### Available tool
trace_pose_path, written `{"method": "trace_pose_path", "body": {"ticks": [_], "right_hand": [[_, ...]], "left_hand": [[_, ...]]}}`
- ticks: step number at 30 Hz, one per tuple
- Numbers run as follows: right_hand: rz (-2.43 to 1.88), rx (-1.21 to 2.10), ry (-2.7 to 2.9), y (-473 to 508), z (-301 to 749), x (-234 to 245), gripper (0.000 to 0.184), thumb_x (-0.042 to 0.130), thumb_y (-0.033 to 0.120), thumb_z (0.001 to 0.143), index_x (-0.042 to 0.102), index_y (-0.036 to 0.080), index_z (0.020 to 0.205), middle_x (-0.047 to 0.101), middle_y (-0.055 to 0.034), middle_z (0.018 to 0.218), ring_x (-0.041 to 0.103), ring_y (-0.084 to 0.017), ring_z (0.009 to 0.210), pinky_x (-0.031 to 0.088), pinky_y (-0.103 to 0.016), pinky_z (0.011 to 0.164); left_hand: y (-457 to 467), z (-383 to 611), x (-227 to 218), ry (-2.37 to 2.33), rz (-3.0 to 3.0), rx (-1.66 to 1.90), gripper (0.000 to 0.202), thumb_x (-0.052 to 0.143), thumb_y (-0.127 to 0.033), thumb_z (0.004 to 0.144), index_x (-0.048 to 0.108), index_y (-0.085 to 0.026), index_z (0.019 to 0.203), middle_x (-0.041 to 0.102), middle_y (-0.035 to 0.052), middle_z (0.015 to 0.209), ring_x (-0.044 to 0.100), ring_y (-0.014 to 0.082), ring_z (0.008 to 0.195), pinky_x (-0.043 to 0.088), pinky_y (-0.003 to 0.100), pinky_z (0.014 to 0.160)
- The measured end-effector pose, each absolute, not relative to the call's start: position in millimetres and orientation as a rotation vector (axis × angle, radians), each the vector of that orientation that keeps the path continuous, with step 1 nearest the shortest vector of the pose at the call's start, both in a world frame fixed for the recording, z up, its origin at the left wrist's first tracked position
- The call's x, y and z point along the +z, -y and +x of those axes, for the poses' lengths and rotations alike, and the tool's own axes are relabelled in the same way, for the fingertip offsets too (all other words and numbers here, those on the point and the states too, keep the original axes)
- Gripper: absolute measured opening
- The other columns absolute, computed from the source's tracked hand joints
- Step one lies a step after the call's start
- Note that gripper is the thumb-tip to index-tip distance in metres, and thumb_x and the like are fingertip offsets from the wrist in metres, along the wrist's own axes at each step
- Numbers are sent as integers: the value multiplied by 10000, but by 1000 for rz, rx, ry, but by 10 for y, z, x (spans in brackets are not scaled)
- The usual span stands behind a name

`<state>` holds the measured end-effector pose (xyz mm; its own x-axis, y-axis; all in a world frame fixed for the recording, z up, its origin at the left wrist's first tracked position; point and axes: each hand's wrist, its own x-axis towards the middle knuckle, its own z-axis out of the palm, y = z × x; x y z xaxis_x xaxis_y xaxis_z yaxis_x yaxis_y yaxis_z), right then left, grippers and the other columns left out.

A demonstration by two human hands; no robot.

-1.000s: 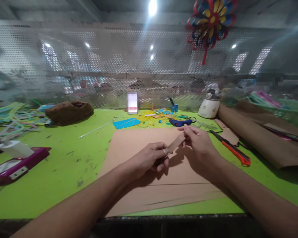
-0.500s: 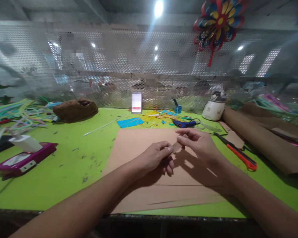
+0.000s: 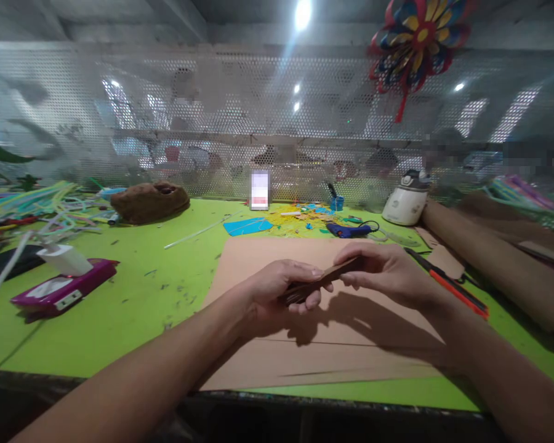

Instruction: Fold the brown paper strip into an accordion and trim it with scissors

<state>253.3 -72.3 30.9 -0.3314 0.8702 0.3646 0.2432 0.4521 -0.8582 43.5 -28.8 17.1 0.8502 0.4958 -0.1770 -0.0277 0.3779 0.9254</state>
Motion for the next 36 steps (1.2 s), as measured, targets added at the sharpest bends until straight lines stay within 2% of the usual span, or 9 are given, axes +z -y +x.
{"method": "trace_pose_path", "body": {"ticks": [2, 6, 11, 15, 18, 22, 24, 29, 36], "right_hand": [[-953, 894, 1794, 716, 2530, 292, 168, 686, 293, 726, 691, 164, 833, 628, -36, 694, 572, -133, 560, 488, -264, 513], [-952, 899, 1738, 710, 2516, 287, 171, 673, 318, 744, 697, 162, 810, 629, -27, 649, 563, -121, 510, 478, -259, 479], [-936, 909, 1538, 660, 2500, 236, 174, 671, 319, 751, 675, 150, 787, 594, -2, 569, 530, -102, 449, 445, -244, 420], [-892, 926, 1366, 615, 2475, 181, 208, 681, 331, 741, 657, 141, 822, 601, -10, 585, 539, -112, 460, 437, -245, 400], [-856, 923, 1271, 607, 2439, 165, 194, 692, 316, 735, 647, 143, 813, 606, -11, 595, 546, -112, 476, 431, -233, 405], [-840, 929, 1204, 614, 2385, 152, 198, 690, 320, 739, 646, 149, 827, 624, -20, 620, 551, -111, 483, 425, -223, 408], [-852, 946, 1189, 626, 2351, 141, 213, 691, 333, 737, 649, 154, 844, 631, -22, 632, 553, -113, 490, 429, -223, 412], [-921, 1008, 1244, 702, 2213, 124, 210, 647, 357, 778, 640, 149, 807, 601, -7, 586, 541, -102, 489, 451, -228, 454], [-1043, 1067, 1256, 805, 2117, 209, 289, 665, 400, 743, 603, 146, 865, 606, -10, 630, 550, -108, 501, 456, -234, 465]], "left_hand": [[283, 429, 182, -466, 1137, 333, 252, 468, -298, 840, 605, -88, 854, 537, 12, 484, 423, 70, 370, 269, 187, 377], [238, 401, 228, -452, 1078, 284, 472, 402, -469, 860, 586, -56, 994, 601, 66, 560, 500, 108, 421, 328, 202, 388], [179, 363, 324, -366, 986, 475, 698, 416, -628, 794, 569, -6, 1070, 647, 179, 772, 614, 205, 663, 451, 270, 543], [223, 409, 297, -309, 1024, 717, 555, 557, -512, 780, 576, -50, 1088, 633, 176, 949, 604, 231, 857, 466, 316, 742], [280, 454, 248, -256, 1091, 833, 462, 668, -350, 743, 553, -107, 1119, 605, 150, 1034, 577, 216, 934, 447, 307, 794], [334, 477, 252, -153, 1132, 871, 524, 694, -419, 708, 540, -148, 1129, 574, 145, 1078, 534, 248, 1009, 454, 345, 788], [351, 495, 271, -178, 1182, 879, 512, 718, -386, 688, 555, -157, 1116, 579, 136, 1073, 531, 249, 1002, 459, 340, 766], [377, 575, 272, -442, 1261, 983, 247, 655, -276, 766, 643, -102, 941, 633, 124, 942, 569, 201, 889, 444, 333, 793], [359, 557, 265, -529, 1163, 1060, 185, 677, -256, 738, 642, -112, 848, 646, 86, 865, 588, 172, 791, 465, 347, 781]]}}
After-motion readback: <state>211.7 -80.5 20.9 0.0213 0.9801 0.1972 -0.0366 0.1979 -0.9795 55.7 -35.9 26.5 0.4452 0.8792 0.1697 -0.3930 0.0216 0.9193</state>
